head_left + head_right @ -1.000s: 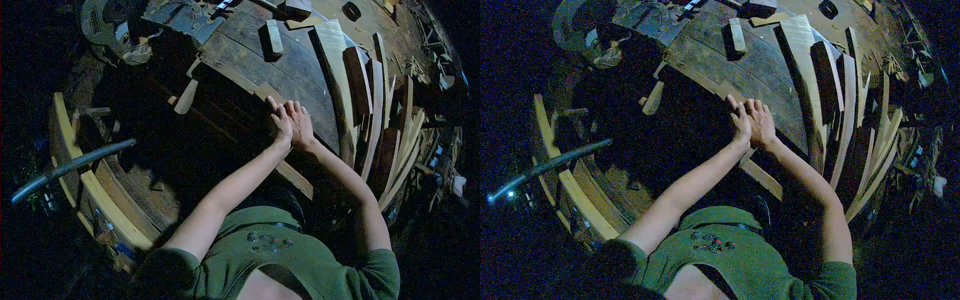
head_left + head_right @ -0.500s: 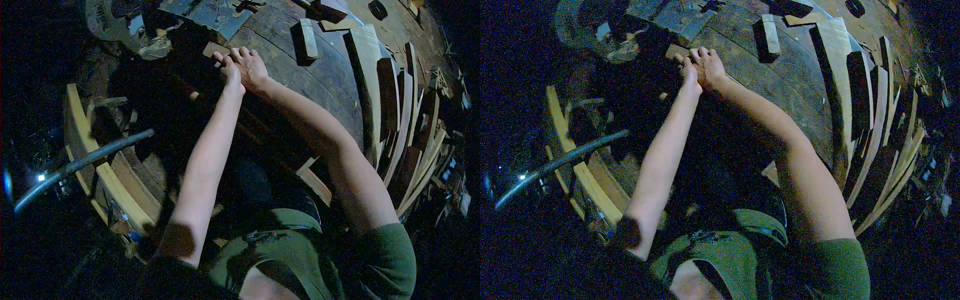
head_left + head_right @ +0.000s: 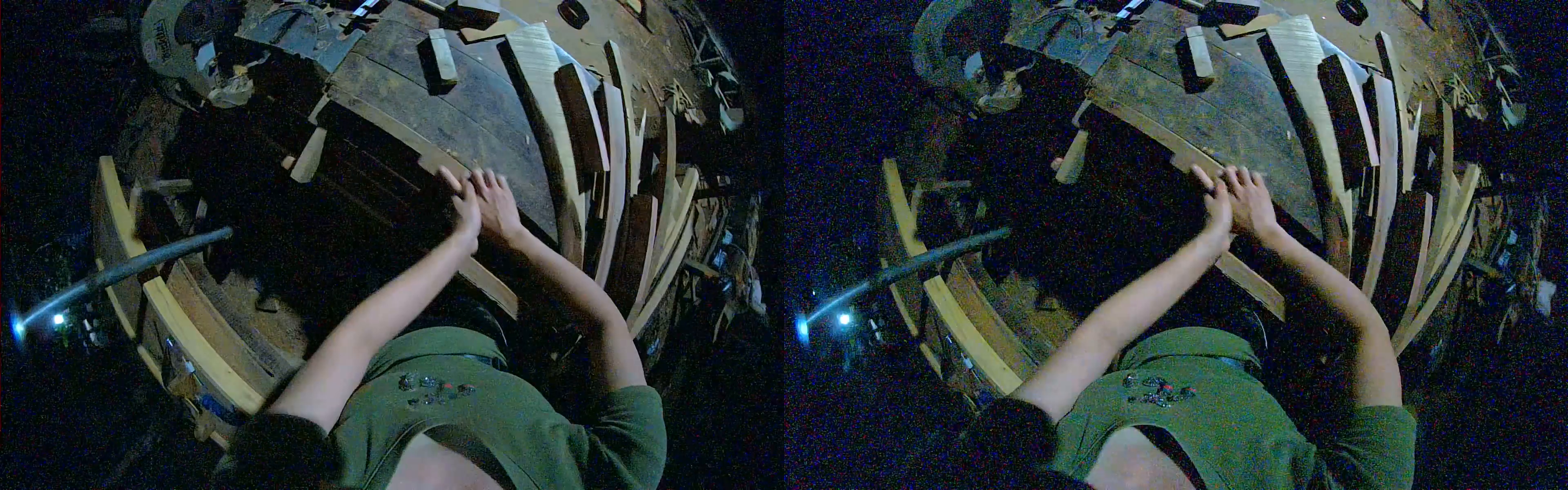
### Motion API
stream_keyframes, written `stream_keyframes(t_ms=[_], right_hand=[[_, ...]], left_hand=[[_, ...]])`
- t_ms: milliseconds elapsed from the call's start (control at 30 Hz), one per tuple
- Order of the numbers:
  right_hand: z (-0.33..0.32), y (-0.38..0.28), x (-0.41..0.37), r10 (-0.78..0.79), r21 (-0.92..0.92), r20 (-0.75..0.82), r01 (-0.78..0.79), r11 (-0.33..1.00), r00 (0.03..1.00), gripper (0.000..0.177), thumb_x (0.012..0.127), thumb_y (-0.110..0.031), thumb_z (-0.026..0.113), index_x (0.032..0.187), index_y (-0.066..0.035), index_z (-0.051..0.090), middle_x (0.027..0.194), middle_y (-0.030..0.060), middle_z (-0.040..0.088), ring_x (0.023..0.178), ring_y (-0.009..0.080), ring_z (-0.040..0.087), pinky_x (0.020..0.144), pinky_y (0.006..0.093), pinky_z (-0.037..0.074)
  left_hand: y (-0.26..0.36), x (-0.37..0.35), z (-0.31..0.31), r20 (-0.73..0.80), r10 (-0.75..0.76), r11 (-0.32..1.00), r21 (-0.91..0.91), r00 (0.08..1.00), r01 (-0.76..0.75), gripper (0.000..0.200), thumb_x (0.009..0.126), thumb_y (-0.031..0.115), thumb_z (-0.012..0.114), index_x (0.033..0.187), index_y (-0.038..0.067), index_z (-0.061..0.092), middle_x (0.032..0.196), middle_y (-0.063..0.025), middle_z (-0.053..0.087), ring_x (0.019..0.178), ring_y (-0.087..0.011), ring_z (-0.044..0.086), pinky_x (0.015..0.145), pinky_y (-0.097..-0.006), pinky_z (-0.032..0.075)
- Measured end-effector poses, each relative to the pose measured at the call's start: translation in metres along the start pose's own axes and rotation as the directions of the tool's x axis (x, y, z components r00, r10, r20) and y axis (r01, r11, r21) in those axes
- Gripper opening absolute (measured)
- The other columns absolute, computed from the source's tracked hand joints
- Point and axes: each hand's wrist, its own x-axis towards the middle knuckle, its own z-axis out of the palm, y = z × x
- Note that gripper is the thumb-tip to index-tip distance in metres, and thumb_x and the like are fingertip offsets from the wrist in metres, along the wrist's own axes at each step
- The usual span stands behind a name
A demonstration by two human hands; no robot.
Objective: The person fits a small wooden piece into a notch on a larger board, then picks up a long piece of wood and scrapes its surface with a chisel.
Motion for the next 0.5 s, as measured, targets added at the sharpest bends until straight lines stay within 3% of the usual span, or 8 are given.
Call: stream_keyframes(t_ms=[33, 67, 133, 267, 333, 400, 467, 500], right_hand=[[-0.007, 0.004, -0.020, 0.023, 0.035, 0.071, -0.026, 0.999, 0.997, 0.040, 0.075, -0.023, 0.047, 0.113, -0.012, 0.049, 0.116, 0.0090, 0.042, 0.106, 0.0256, 0.038, 0.083, 0.0337, 0.033], [-0.014, 0.008, -0.035, 0.044, 0.070, 0.143, -0.054, 0.996, 0.989, 0.040, 0.074, -0.023, 0.048, 0.113, -0.011, 0.049, 0.114, 0.0093, 0.042, 0.106, 0.0256, 0.038, 0.082, 0.0338, 0.034], [-0.011, 0.014, -0.047, 0.036, 0.028, 0.087, -0.039, 0.999, 0.996, 0.035, 0.074, -0.022, 0.048, 0.107, -0.011, 0.052, 0.112, 0.0105, 0.042, 0.105, 0.0253, 0.038, 0.080, 0.0340, 0.034], [-0.016, 0.010, -0.028, 0.064, 0.147, 0.155, -0.087, 0.985, 0.986, 0.027, 0.073, -0.022, 0.049, 0.096, -0.010, 0.058, 0.113, 0.0113, 0.042, 0.106, 0.0266, 0.038, 0.082, 0.0333, 0.034], [-0.011, 0.006, 0.002, -0.039, 0.032, -0.010, 0.039, 0.999, 0.999, 0.028, 0.073, -0.022, 0.049, 0.096, -0.010, 0.058, 0.113, 0.0110, 0.043, 0.105, 0.0276, 0.039, 0.082, 0.0330, 0.035], [-0.007, -0.004, 0.047, -0.040, 0.092, -0.004, 0.040, 0.995, 0.999, 0.029, 0.073, -0.023, 0.050, 0.098, -0.012, 0.058, 0.113, 0.0094, 0.043, 0.103, 0.0265, 0.041, 0.080, 0.0327, 0.037], [-0.014, -0.012, 0.089, -0.103, 0.066, -0.023, 0.104, 0.992, 0.994, 0.030, 0.073, -0.024, 0.050, 0.101, -0.015, 0.056, 0.111, 0.0074, 0.044, 0.100, 0.0250, 0.042, 0.078, 0.0319, 0.037], [-0.007, -0.017, 0.112, -0.115, 0.079, -0.039, 0.118, 0.990, 0.993, 0.030, 0.073, -0.024, 0.049, 0.101, -0.016, 0.056, 0.111, 0.0065, 0.044, 0.099, 0.0242, 0.042, 0.076, 0.0313, 0.038]], left_hand=[[-0.015, -0.006, 0.004, 0.055, 0.133, 0.978, 0.154, 0.990, -0.140, 0.072, 0.089, 0.050, 0.029, 0.137, 0.010, -0.006, 0.129, -0.0201, 0.038, 0.112, -0.0307, 0.044, 0.089, -0.0368, 0.037], [-0.024, -0.022, 0.009, 0.155, 0.294, 0.943, 0.110, 0.943, -0.312, 0.068, 0.091, 0.045, 0.026, 0.136, 0.008, -0.008, 0.136, -0.0191, 0.026, 0.122, -0.0293, 0.033, 0.097, -0.0354, 0.029], [-0.048, -0.008, 0.014, 0.190, 0.457, 0.867, 0.127, 0.869, -0.483, 0.059, 0.093, 0.039, 0.024, 0.137, 0.015, -0.008, 0.140, -0.0157, 0.017, 0.126, -0.0249, 0.026, 0.100, -0.0324, 0.022], [-0.037, 0.000, 0.015, 0.158, 0.466, 0.884, -0.032, 0.871, -0.467, 0.056, 0.094, 0.037, 0.023, 0.138, 0.019, -0.007, 0.142, -0.0125, 0.011, 0.127, -0.0217, 0.023, 0.101, -0.0308, 0.020], [-0.001, 0.002, 0.005, 0.045, 0.444, 0.896, 0.000, 0.895, -0.445, 0.066, 0.091, 0.042, 0.030, 0.137, 0.016, -0.009, 0.142, -0.0162, 0.011, 0.126, -0.0249, 0.024, 0.100, -0.0333, 0.023], [0.038, 0.008, -0.014, 0.006, 0.474, 0.880, -0.040, 0.881, -0.473, 0.064, 0.091, 0.043, 0.030, 0.138, 0.017, -0.006, 0.143, -0.0155, 0.007, 0.128, -0.0242, 0.020, 0.101, -0.0330, 0.022], [0.069, 0.025, -0.035, -0.048, 0.388, 0.922, 0.013, 0.921, -0.388, 0.071, 0.087, 0.051, 0.032, 0.138, 0.017, -0.004, 0.141, -0.0156, 0.013, 0.127, -0.0240, 0.023, 0.100, -0.0332, 0.024], [0.064, 0.067, -0.047, -0.123, 0.441, 0.896, 0.009, 0.889, -0.444, 0.071, 0.086, 0.053, 0.031, 0.138, 0.018, -0.002, 0.140, -0.0169, 0.019, 0.125, -0.0244, 0.027, 0.099, -0.0338, 0.026]])
